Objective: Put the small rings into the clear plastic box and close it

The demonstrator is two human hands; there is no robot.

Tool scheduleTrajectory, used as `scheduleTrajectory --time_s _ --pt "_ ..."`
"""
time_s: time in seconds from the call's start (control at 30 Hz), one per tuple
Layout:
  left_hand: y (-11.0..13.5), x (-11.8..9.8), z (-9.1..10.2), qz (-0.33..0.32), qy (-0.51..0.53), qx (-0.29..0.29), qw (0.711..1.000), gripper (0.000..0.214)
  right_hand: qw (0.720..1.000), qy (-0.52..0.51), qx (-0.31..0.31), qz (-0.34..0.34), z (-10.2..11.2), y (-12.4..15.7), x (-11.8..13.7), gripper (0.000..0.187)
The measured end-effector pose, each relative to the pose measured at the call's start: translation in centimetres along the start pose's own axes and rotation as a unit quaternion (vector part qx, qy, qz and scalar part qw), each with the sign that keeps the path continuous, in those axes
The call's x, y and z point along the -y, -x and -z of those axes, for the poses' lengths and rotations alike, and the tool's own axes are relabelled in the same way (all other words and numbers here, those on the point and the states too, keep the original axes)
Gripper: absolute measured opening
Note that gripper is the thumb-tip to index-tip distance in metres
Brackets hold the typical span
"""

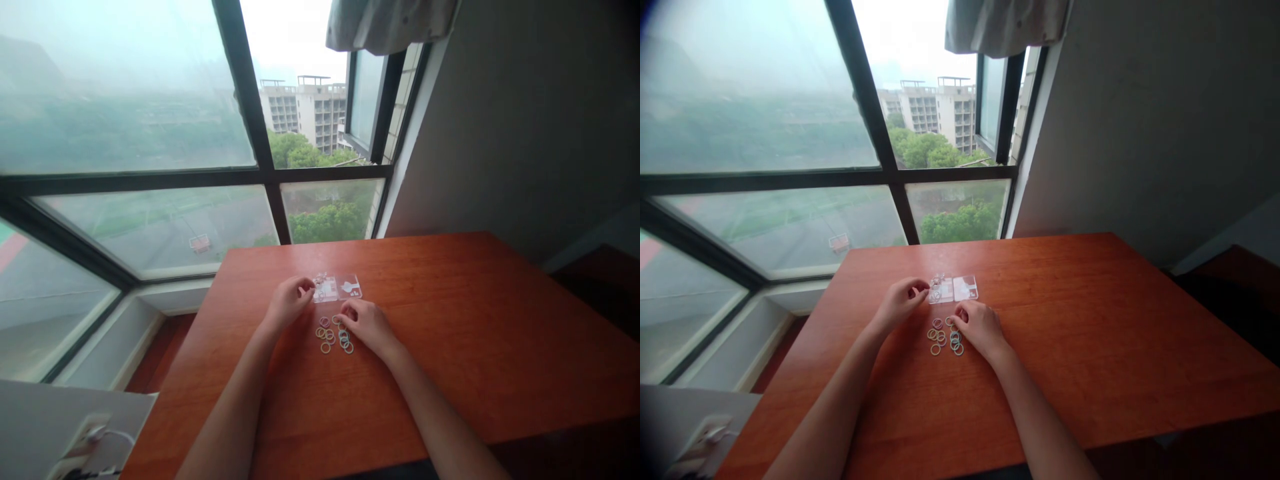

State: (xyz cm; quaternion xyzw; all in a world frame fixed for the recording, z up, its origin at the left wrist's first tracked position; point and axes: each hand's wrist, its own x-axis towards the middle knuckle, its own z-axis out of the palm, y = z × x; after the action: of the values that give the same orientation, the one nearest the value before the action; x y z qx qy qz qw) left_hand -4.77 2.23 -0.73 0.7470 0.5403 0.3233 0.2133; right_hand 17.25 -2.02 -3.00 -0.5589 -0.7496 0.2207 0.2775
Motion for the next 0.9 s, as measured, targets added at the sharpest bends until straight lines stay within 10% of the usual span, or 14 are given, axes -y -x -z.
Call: scheduleTrajectory --time_s 0.9 --pt "0.0 -0.1 0.0 -0.012 0.009 -0.002 1.0 0.015 0.991 0.065 0.061 0.095 1.1 0.2 -0.1 0.016"
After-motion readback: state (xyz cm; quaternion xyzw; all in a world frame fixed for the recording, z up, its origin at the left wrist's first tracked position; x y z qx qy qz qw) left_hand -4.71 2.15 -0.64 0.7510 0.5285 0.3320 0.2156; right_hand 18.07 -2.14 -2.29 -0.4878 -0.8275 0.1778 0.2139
